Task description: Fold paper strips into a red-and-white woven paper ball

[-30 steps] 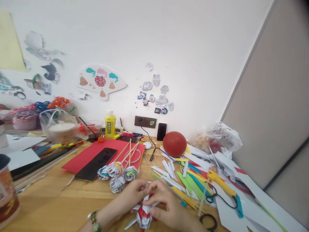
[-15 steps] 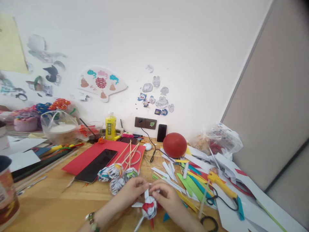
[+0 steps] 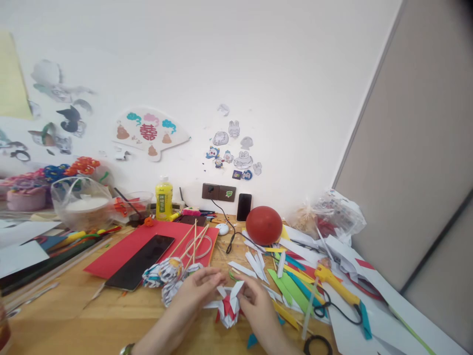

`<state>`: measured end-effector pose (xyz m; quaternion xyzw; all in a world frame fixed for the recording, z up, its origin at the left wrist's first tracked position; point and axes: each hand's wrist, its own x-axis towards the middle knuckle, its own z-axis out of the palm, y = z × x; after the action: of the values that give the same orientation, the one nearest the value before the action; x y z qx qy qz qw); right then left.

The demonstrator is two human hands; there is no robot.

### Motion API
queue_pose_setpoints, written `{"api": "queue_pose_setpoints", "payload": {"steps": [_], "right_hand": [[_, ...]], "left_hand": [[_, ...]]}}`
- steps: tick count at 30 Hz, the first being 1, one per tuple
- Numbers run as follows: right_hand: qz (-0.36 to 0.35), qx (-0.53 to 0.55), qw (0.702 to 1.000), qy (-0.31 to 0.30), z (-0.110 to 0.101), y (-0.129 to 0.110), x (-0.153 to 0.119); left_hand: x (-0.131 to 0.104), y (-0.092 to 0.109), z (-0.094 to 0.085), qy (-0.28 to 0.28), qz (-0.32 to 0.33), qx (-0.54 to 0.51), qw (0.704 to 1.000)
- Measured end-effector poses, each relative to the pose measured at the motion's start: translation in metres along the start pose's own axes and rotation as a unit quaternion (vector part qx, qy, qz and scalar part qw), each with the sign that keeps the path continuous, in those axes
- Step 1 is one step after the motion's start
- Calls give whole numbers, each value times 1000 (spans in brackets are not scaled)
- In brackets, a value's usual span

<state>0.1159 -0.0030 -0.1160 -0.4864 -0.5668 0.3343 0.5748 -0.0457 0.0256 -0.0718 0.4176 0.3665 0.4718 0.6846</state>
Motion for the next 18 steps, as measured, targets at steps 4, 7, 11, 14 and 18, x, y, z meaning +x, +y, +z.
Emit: {"api": "queue_pose_setpoints", "payload": {"steps": [4, 7, 11, 14, 18], "right_hand": [[-45, -50, 998, 14, -1, -7, 1], [-51, -38, 998, 20, -2, -9, 1], [-89, -59, 994, 23, -2, -12, -1], [-138, -101, 985, 30, -1, -14, -5], [-173, -128, 976, 21, 0, -17, -10]], "left_hand": [[4, 0, 0, -49, 40, 100, 993], [2, -1, 1, -107, 94, 230, 963], [-1, -4, 0, -102, 207, 366, 902], [-1, -6, -2, -82, 301, 437, 843], [-3, -7, 1, -68, 437, 472, 763]]}}
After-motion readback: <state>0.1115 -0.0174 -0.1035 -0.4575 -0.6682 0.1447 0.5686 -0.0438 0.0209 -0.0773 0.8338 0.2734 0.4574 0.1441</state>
